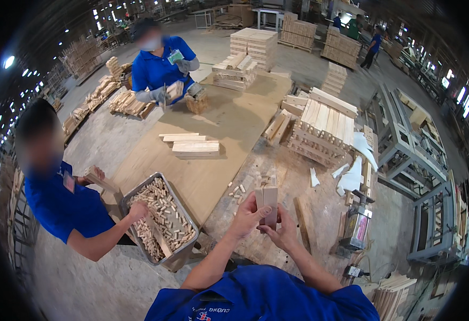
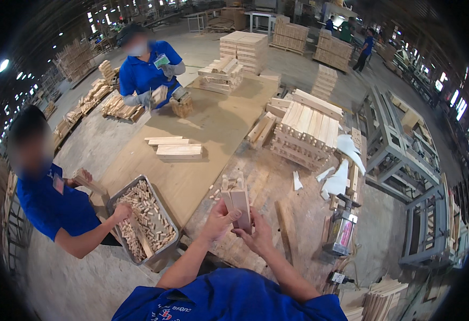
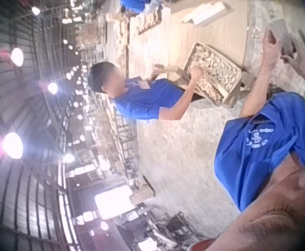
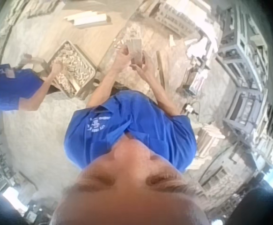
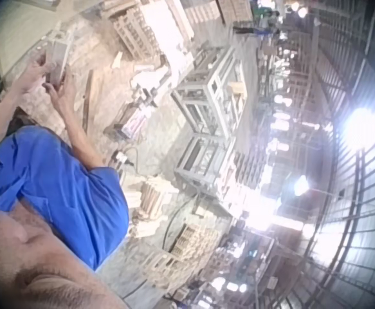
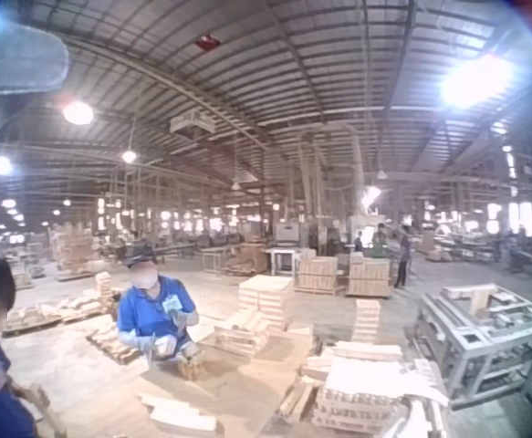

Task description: The person inserts small wooden dowels into pre-drilled holes in wooden blocks and uses a wooden mallet to tap them flush. They repeatedly pick up blocks, insert dowels, and stack the finished pieces on a nearby pile.

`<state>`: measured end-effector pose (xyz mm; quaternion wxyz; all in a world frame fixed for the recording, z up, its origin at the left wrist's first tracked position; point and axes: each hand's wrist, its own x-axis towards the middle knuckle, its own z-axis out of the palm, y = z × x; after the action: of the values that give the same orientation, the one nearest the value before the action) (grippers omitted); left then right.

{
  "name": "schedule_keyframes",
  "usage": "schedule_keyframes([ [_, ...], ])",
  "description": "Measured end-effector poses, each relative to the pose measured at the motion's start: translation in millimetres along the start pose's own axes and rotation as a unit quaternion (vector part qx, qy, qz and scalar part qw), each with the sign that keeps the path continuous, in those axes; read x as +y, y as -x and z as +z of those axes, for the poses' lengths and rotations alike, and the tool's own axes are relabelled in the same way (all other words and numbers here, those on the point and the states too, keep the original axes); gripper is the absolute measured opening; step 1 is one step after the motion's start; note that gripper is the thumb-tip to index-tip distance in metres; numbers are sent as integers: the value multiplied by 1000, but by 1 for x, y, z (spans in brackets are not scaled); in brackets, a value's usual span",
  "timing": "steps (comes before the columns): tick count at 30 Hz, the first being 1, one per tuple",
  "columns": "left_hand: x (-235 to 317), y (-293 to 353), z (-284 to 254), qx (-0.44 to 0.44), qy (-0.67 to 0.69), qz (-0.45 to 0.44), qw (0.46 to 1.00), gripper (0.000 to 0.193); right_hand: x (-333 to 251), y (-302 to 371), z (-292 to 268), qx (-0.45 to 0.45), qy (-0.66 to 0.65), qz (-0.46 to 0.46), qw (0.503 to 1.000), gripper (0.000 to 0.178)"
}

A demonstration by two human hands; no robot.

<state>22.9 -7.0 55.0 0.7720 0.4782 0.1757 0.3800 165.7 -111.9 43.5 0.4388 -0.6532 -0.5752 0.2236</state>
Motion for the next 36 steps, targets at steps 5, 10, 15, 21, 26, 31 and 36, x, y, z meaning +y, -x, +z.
schedule_keyframes([
  [5,14,-22,12,-68,-50,-72,994,56,31,7,-16,0,76,-39,996,82],
  [10,-12,-41,16,-8,-87,-55,995,58,57,22,-67,72,166,19,983,65],
  [15,-45,-50,26,5,-68,-32,997,55,87,75,-91,18,307,266,914,60],
  [21,-60,-55,47,-21,-90,-3,996,47,116,115,-77,19,313,280,907,61],
  [26,-62,-49,44,-37,-139,-6,990,56,112,114,-90,110,-182,430,878,57],
  [31,-70,-50,55,-37,-100,12,994,56,16,94,-149,106,-92,294,945,51],
  [36,-66,-52,49,-6,-185,18,983,51,-105,56,-205,187,-46,-35,981,48],
])
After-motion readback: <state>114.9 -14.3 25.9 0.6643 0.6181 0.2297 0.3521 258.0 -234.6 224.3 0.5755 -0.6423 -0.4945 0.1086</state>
